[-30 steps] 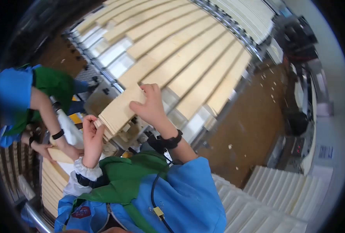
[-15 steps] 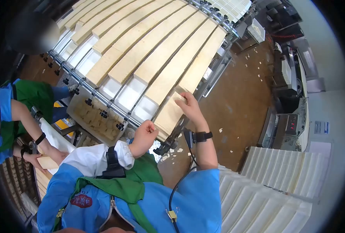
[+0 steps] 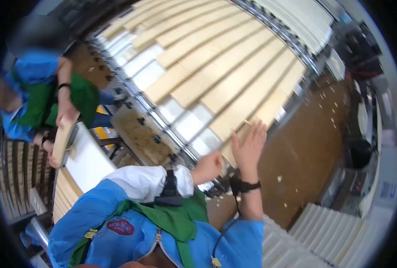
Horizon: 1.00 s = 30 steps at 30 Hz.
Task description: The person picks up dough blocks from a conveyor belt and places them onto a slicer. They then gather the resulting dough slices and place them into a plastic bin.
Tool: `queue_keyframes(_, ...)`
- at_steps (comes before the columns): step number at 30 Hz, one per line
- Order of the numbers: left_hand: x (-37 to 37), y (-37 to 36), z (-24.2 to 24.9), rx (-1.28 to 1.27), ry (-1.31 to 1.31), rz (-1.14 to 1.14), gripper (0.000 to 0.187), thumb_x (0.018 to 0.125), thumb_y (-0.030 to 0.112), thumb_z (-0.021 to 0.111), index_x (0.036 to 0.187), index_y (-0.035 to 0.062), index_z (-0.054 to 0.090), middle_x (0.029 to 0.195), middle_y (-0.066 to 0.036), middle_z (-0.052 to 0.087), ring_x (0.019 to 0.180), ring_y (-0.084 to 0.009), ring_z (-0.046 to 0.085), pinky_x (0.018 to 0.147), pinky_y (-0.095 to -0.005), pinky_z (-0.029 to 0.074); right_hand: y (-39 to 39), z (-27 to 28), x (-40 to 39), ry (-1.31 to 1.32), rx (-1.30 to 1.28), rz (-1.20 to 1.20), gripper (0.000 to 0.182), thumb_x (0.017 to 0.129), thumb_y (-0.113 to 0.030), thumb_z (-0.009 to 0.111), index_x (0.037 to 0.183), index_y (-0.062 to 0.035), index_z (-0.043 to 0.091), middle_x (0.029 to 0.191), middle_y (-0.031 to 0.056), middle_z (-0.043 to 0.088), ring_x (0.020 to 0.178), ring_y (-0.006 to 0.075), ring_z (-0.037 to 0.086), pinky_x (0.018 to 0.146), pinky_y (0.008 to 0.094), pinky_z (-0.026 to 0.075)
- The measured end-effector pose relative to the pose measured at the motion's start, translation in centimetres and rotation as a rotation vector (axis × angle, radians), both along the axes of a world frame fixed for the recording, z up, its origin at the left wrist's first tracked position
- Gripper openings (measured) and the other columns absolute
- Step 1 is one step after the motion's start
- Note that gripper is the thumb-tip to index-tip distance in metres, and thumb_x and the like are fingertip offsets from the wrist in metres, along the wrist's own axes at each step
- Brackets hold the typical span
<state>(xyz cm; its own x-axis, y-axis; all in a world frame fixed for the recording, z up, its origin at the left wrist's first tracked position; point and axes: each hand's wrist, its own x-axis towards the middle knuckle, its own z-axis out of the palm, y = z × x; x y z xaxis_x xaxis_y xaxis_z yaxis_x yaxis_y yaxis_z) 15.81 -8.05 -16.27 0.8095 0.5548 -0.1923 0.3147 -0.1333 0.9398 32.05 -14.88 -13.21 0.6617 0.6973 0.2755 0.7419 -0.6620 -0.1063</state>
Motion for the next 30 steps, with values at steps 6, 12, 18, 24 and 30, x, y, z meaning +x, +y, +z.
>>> queue_keyframes(6, -4.6, 7.1, 3.7, -0.142, 0.012, -0.138, 0.012, 0.084, 0.010, 0.069, 0.090, 0.0067, 0.060, 0.076, -0.011, 0.065, 0.071, -0.0246, 0.066, 0.066, -0.0386, 0.052, -0.5, -2.3, -0.4, -0.032, 0.023, -0.094, 0.078, 0.097, -0.039, 0.065, 0.153, 0.0092, 0.037, 0.158, 0.0320, 0.035, 0.149, 0.0459, 0.031, 0.123, 0.0549, 0.025)
queue_keyframes(12, -11.7, 14.3, 4.3, -0.476, -0.081, 0.083, 0.014, 0.089, 0.000, 0.072, 0.094, 0.0059, 0.059, 0.085, 0.003, 0.061, 0.077, -0.0089, 0.060, 0.064, -0.0263, 0.050, -2.4, -1.0, 2.4, 0.035, 0.139, -0.171, 0.033, 0.091, -0.008, 0.064, 0.123, 0.0015, 0.062, 0.123, 0.0231, 0.059, 0.114, 0.0418, 0.055, 0.098, 0.0496, 0.046)
queue_keyframes(18, -21.7, 19.8, 5.1, -0.517, 0.009, 0.372, 0.015, 0.089, -0.001, 0.070, 0.094, 0.0091, 0.060, 0.086, 0.002, 0.061, 0.077, -0.0112, 0.062, 0.067, -0.0267, 0.052, -1.7, -2.4, 4.5, 0.025, 0.244, -0.064, 0.017, 0.093, -0.003, 0.061, 0.109, -0.0011, 0.065, 0.104, 0.0193, 0.065, 0.103, 0.0406, 0.060, 0.091, 0.0498, 0.049)
queue_keyframes(24, -27.6, 22.1, 4.6, -0.539, -0.038, 0.545, 0.015, 0.093, 0.000, 0.061, 0.103, 0.0104, 0.059, 0.100, -0.004, 0.067, 0.089, -0.0163, 0.068, 0.077, -0.0304, 0.058, -0.9, 4.5, 1.9, 0.007, 0.518, -0.192, 0.018, 0.097, -0.008, 0.064, 0.115, -0.0047, 0.066, 0.096, 0.0186, 0.070, 0.090, 0.0370, 0.069, 0.076, 0.0431, 0.055)
queue_keyframes(30, -24.2, 18.9, 4.6, -0.535, -0.103, 0.346, 0.031, 0.100, 0.001, 0.059, 0.129, 0.0029, 0.067, 0.110, -0.006, 0.073, 0.091, -0.0095, 0.066, 0.081, -0.0240, 0.052, 6.3, 6.5, -12.7, 0.998, 0.611, 0.152, 0.018, 0.101, -0.013, 0.063, 0.118, -0.0065, 0.061, 0.089, 0.0071, 0.065, 0.075, 0.0146, 0.060, 0.070, 0.0306, 0.051)
